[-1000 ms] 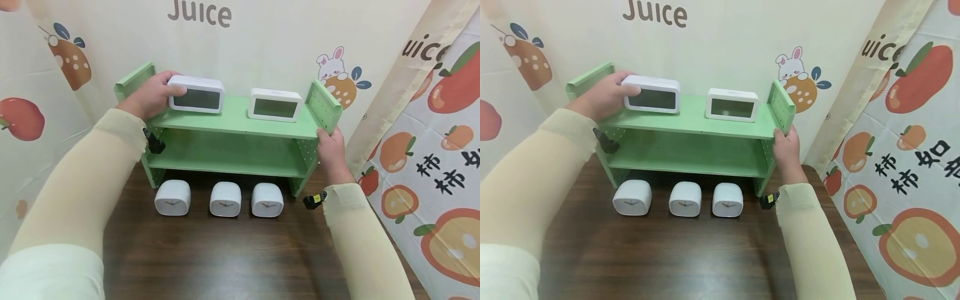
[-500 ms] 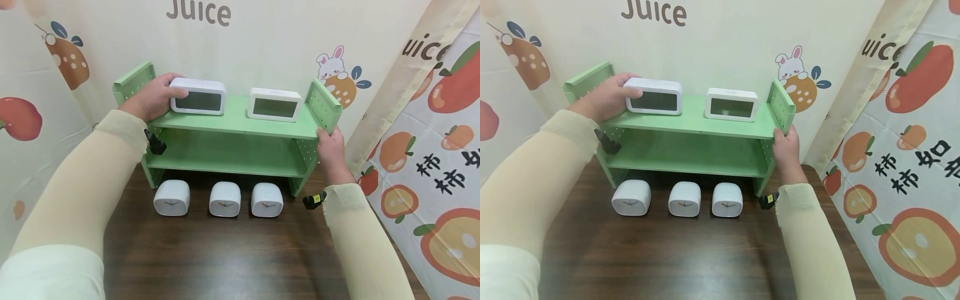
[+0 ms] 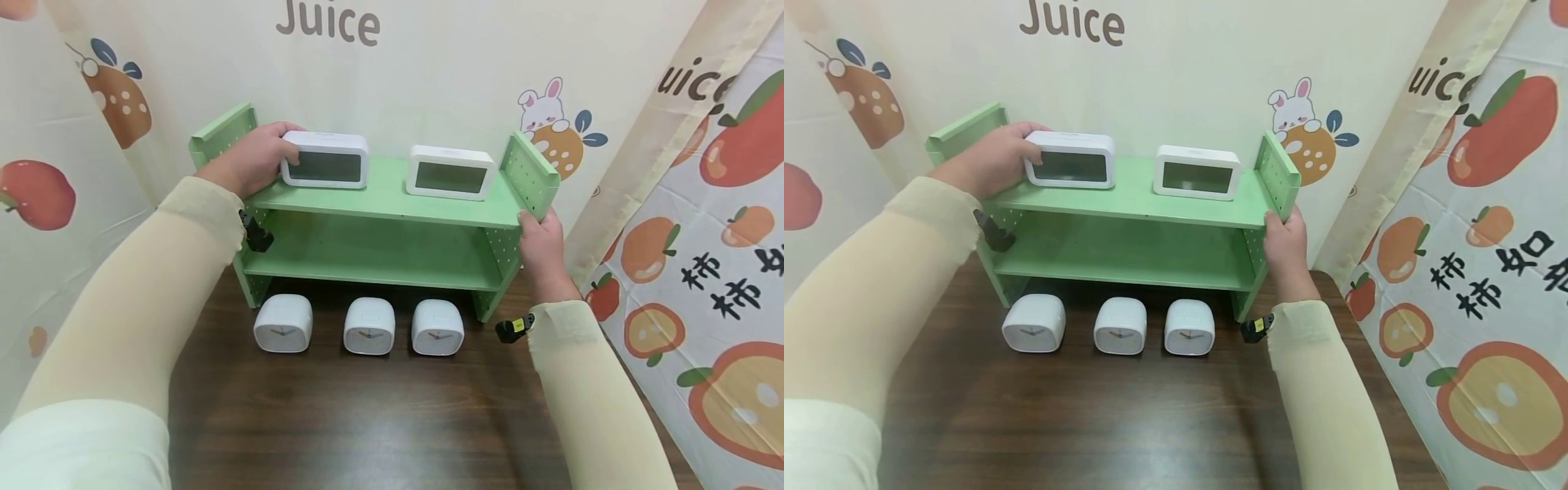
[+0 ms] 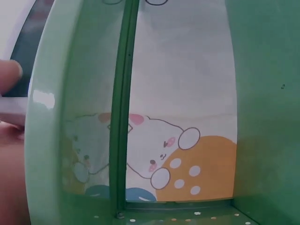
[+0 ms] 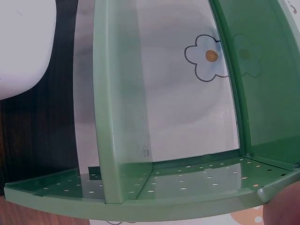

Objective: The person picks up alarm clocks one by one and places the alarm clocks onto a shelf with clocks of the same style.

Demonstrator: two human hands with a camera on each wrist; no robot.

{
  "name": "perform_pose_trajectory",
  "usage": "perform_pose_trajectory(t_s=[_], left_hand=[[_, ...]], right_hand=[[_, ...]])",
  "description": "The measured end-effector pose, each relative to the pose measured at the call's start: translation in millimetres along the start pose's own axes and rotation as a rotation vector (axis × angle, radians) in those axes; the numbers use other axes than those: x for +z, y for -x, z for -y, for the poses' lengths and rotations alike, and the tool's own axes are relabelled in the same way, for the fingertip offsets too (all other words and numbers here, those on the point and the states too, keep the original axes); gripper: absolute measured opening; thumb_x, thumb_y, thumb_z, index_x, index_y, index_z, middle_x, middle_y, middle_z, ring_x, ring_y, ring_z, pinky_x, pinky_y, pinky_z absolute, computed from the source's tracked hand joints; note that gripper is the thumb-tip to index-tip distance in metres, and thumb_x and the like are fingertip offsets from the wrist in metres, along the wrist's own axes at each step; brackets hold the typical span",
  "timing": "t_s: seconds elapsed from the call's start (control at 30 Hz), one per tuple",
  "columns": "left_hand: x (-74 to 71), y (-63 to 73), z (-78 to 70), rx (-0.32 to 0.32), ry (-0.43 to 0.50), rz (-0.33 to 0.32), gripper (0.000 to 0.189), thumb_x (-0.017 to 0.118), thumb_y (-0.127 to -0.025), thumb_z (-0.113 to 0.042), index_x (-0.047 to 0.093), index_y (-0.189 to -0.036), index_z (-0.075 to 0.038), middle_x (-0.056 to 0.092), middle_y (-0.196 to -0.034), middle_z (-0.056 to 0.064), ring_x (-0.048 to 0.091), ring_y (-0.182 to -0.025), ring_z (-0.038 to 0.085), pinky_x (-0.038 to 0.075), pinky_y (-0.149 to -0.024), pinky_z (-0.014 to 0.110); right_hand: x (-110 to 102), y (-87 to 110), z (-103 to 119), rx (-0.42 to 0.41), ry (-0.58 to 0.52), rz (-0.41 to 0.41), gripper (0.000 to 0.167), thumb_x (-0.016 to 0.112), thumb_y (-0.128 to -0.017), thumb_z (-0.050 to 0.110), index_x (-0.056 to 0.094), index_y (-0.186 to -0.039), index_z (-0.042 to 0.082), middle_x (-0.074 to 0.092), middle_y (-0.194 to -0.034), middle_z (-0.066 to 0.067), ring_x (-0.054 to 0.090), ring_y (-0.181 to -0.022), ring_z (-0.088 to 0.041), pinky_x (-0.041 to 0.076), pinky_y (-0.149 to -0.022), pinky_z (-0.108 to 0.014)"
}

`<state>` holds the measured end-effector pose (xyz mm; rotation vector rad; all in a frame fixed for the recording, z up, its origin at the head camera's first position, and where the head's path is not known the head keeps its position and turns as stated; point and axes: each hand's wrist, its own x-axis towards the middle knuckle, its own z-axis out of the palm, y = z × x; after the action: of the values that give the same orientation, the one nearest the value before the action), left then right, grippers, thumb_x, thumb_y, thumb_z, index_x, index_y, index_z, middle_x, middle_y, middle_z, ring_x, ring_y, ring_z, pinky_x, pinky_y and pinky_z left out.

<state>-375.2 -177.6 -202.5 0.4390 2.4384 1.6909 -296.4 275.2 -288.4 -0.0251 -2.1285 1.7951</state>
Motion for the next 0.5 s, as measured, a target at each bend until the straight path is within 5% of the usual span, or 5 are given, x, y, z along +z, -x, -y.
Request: perform_pose_trajectory(t_s=[0.2, 0.5], left_hand=[[-2.1, -1.3, -2.7, -0.035, -0.197, -0.039, 0.068, 0.040, -0.085, 0.004, 0.040, -0.152, -0.009, 0.043, -0.151, 0.006, 0.040, -0.128, 0.026, 0.031, -0.107, 0.042], [-3.1, -4.2, -5.2, -0.047, -0.130, -0.060, 0.072, 0.038, -0.083, 0.007, 0.037, -0.154, -0.005, 0.039, -0.155, 0.008, 0.038, -0.132, 0.026, 0.030, -0.111, 0.041]], right_hand=[[-0.7, -0.2, -0.8, -0.008, -0.011, 0.000, 0.048, 0.040, -0.109, 0.023, 0.040, -0.155, 0.010, 0.054, -0.143, -0.012, 0.058, -0.119, -0.018, 0.043, -0.110, -0.047], [-0.5, -0.4, -0.5, -0.023, -0.031, 0.007, 0.046, 0.041, -0.109, 0.022, 0.041, -0.154, 0.010, 0.054, -0.142, -0.011, 0.058, -0.121, -0.018, 0.042, -0.110, -0.049]])
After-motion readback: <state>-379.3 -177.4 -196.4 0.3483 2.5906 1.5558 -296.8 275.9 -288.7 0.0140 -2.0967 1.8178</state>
